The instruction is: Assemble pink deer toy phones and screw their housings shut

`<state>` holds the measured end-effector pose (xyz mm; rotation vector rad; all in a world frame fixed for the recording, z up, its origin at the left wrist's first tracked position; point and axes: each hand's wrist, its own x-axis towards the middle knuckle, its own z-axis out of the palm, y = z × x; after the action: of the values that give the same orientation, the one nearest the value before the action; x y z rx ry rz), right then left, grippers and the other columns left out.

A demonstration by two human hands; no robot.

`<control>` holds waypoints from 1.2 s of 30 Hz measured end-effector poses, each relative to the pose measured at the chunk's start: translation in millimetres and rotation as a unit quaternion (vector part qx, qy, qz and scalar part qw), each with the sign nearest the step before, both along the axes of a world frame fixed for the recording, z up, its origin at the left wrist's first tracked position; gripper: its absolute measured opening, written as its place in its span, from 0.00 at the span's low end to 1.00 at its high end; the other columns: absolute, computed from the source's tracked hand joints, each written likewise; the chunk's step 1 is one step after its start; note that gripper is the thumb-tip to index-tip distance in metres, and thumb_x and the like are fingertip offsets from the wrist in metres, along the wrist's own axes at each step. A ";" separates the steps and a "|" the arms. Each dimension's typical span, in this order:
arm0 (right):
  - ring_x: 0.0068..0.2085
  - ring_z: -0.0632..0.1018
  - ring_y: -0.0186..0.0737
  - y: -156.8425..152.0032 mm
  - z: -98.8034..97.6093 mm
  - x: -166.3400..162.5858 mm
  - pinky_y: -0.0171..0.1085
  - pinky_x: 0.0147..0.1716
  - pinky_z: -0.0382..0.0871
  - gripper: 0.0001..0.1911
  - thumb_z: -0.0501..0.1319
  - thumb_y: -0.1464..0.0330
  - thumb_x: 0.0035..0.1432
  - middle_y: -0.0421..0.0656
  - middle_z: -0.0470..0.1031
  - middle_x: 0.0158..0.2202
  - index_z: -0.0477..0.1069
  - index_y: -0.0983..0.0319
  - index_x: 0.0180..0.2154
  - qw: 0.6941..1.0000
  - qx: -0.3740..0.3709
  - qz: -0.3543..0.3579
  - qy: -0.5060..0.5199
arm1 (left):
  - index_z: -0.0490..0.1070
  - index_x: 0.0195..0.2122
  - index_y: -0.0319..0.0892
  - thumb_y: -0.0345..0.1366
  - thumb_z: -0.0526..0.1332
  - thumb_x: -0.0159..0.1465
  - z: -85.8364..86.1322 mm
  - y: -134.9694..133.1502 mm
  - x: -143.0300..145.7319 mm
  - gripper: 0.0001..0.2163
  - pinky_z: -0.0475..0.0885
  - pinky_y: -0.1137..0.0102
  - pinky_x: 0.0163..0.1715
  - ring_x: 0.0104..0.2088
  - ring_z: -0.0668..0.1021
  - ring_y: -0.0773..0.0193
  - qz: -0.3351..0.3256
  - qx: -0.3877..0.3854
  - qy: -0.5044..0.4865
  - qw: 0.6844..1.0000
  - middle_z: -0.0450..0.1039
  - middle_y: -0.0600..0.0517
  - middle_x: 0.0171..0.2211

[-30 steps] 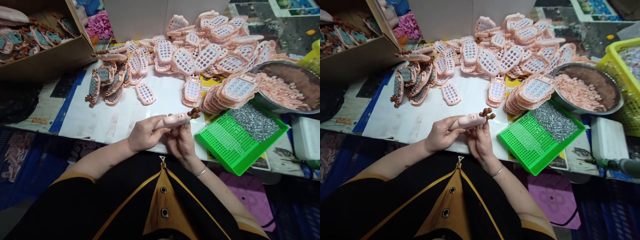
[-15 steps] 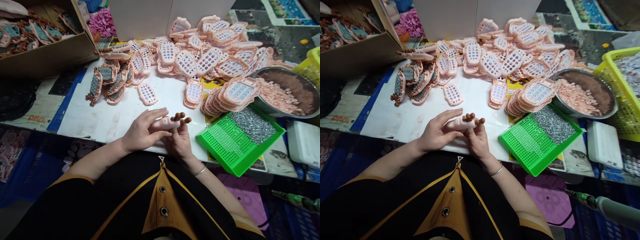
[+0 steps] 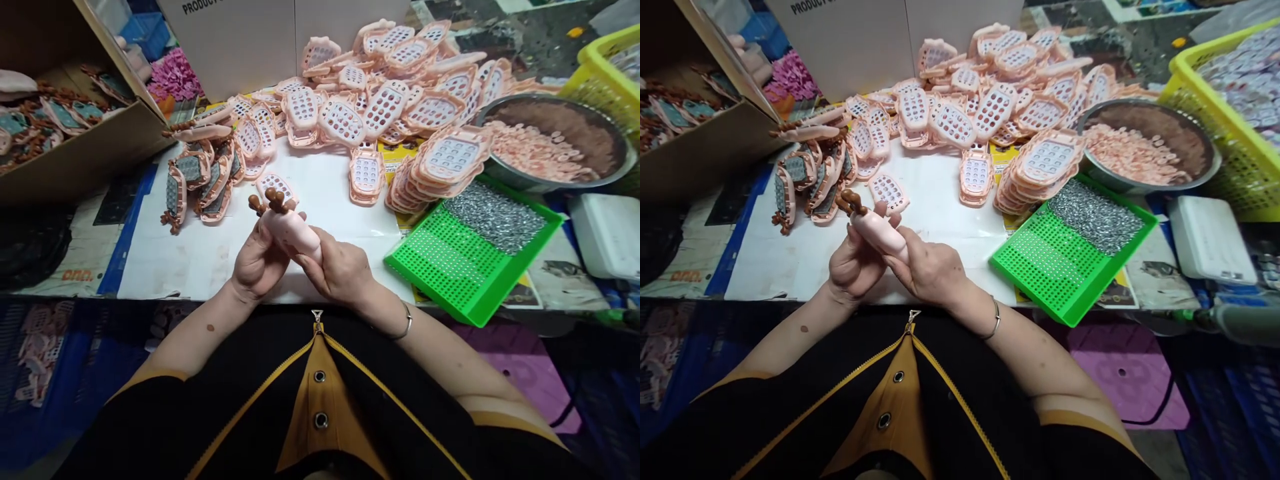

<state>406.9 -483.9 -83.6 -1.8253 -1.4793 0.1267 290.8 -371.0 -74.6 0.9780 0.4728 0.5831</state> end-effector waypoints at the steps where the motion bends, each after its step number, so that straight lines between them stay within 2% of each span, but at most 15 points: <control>1: 0.28 0.78 0.44 0.6 1.7 -0.5 0.40 0.27 0.68 0.34 0.45 0.47 0.68 0.55 0.83 0.38 0.72 0.65 0.55 1.000 -0.012 0.002 -0.020 | 0.74 0.50 0.52 0.58 0.65 0.60 -2.1 -0.9 0.9 0.22 0.69 0.55 0.62 0.67 0.68 0.51 -0.005 0.017 0.016 1.000 0.70 0.53 0.63; 4: 0.23 0.73 0.40 2.7 4.7 -1.5 0.39 0.23 0.60 0.35 0.48 0.47 0.67 0.54 0.81 0.29 0.76 0.68 0.52 0.996 -0.048 0.020 -0.073 | 0.72 0.48 0.49 0.68 0.52 0.62 -7.8 -1.9 3.3 0.30 0.72 0.54 0.58 0.64 0.71 0.50 -0.011 0.041 0.049 0.998 0.67 0.48 0.66; 8: 0.22 0.70 0.38 1.2 1.0 -1.8 0.38 0.23 0.57 0.39 0.55 0.40 0.59 0.49 0.78 0.25 0.76 0.64 0.54 0.996 -0.029 0.049 -0.065 | 0.67 0.35 0.44 0.75 0.37 0.59 -6.8 6.5 4.0 0.38 0.73 0.51 0.56 0.62 0.73 0.48 0.010 0.034 0.063 0.997 0.70 0.43 0.62; 10: 0.22 0.70 0.37 -2.0 -4.3 -1.2 0.38 0.23 0.57 0.43 0.59 0.38 0.54 0.46 0.77 0.24 0.72 0.63 0.58 0.999 -0.006 0.046 0.001 | 0.64 0.33 0.44 0.74 0.38 0.59 -3.4 12.4 3.6 0.36 0.73 0.51 0.55 0.62 0.74 0.48 0.020 0.058 0.081 0.995 0.71 0.43 0.61; 13: 0.21 0.71 0.37 -5.9 -12.7 -0.3 0.36 0.23 0.60 0.43 0.59 0.39 0.55 0.39 0.75 0.24 0.64 0.61 0.61 0.979 -0.011 0.040 0.201 | 0.63 0.32 0.45 0.72 0.46 0.61 0.2 17.5 4.5 0.31 0.74 0.51 0.53 0.59 0.76 0.48 0.016 0.108 0.111 0.988 0.73 0.45 0.60; 16: 0.21 0.74 0.36 -5.4 -17.0 -1.8 0.36 0.24 0.67 0.36 0.57 0.38 0.56 0.35 0.72 0.22 0.66 0.59 0.52 0.899 -0.046 0.065 0.430 | 0.61 0.31 0.45 0.71 0.47 0.61 0.6 16.3 7.3 0.31 0.75 0.50 0.51 0.55 0.79 0.48 0.003 0.110 0.106 0.988 0.75 0.45 0.57; 19: 0.20 0.76 0.36 -2.8 -17.6 -4.8 0.36 0.23 0.72 0.31 0.58 0.37 0.54 0.34 0.71 0.19 0.67 0.58 0.38 0.803 -0.098 0.091 0.581 | 0.59 0.28 0.45 0.73 0.44 0.60 -0.1 13.4 9.6 0.33 0.74 0.50 0.53 0.52 0.80 0.49 0.000 0.070 0.078 0.994 0.77 0.44 0.54; 24: 0.20 0.77 0.33 -0.3 -19.2 -6.9 0.31 0.22 0.73 0.27 0.66 0.42 0.51 0.37 0.76 0.18 0.68 0.60 0.31 0.703 -0.122 0.125 0.690 | 0.65 0.32 0.45 0.76 0.40 0.57 -2.7 12.8 10.8 0.37 0.73 0.51 0.53 0.52 0.80 0.49 -0.017 0.059 0.078 0.995 0.77 0.45 0.54; 28: 0.17 0.75 0.31 2.8 -19.6 -8.6 0.30 0.19 0.72 0.25 0.71 0.47 0.48 0.35 0.75 0.18 0.69 0.61 0.31 0.632 -0.097 0.112 0.761 | 0.72 0.46 0.48 0.79 0.41 0.52 -7.5 9.2 11.6 0.43 0.74 0.49 0.51 0.54 0.79 0.46 -0.029 0.068 0.080 0.994 0.74 0.44 0.58; 30: 0.16 0.73 0.32 4.8 -17.6 -8.7 0.32 0.17 0.70 0.24 0.68 0.47 0.50 0.35 0.73 0.17 0.69 0.60 0.31 0.613 -0.103 0.126 0.773 | 0.72 0.51 0.50 0.78 0.47 0.51 -8.7 6.4 11.5 0.42 0.73 0.49 0.52 0.56 0.78 0.45 -0.045 0.068 0.081 0.993 0.73 0.45 0.60; 31: 0.16 0.73 0.33 4.8 -16.0 -7.5 0.33 0.17 0.69 0.23 0.66 0.46 0.52 0.36 0.73 0.17 0.68 0.60 0.30 0.623 -0.119 0.142 0.760 | 0.73 0.50 0.50 0.77 0.52 0.51 -8.7 5.2 11.5 0.40 0.72 0.50 0.54 0.57 0.77 0.45 -0.054 0.063 0.075 0.994 0.74 0.46 0.59; 32: 0.16 0.73 0.34 3.3 -14.1 -5.2 0.34 0.17 0.69 0.24 0.63 0.46 0.55 0.37 0.73 0.17 0.68 0.60 0.29 0.655 -0.136 0.156 0.727 | 0.74 0.49 0.51 0.73 0.58 0.50 -8.0 4.1 11.9 0.36 0.72 0.50 0.55 0.57 0.77 0.45 -0.061 0.054 0.065 0.995 0.75 0.47 0.57; 33: 0.18 0.73 0.36 -0.4 -11.7 -1.5 0.35 0.18 0.69 0.24 0.60 0.46 0.57 0.38 0.74 0.18 0.68 0.60 0.28 0.710 -0.150 0.160 0.669 | 0.75 0.46 0.51 0.69 0.63 0.50 -7.0 3.2 12.7 0.32 0.71 0.50 0.56 0.57 0.77 0.46 -0.066 0.042 0.054 0.996 0.77 0.48 0.55; 34: 0.20 0.75 0.37 -7.2 -8.9 3.5 0.36 0.21 0.71 0.24 0.58 0.47 0.60 0.40 0.75 0.20 0.69 0.60 0.27 0.781 -0.152 0.143 0.588 | 0.76 0.44 0.50 0.64 0.66 0.50 -5.5 2.2 14.4 0.28 0.72 0.50 0.57 0.57 0.77 0.46 -0.069 0.023 0.046 0.996 0.79 0.49 0.53; 36: 0.28 0.78 0.41 -32.0 -1.7 15.9 0.41 0.32 0.74 0.21 0.59 0.51 0.62 0.43 0.78 0.24 0.72 0.59 0.27 0.912 -0.110 0.055 0.390 | 0.77 0.41 0.48 0.54 0.69 0.52 -2.7 -1.1 20.4 0.20 0.74 0.50 0.54 0.53 0.80 0.47 -0.076 -0.035 0.054 0.995 0.81 0.49 0.48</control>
<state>422.7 -515.9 -85.3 -1.5616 -1.0020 0.9933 311.2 -372.1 -77.3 0.9726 0.5067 0.3749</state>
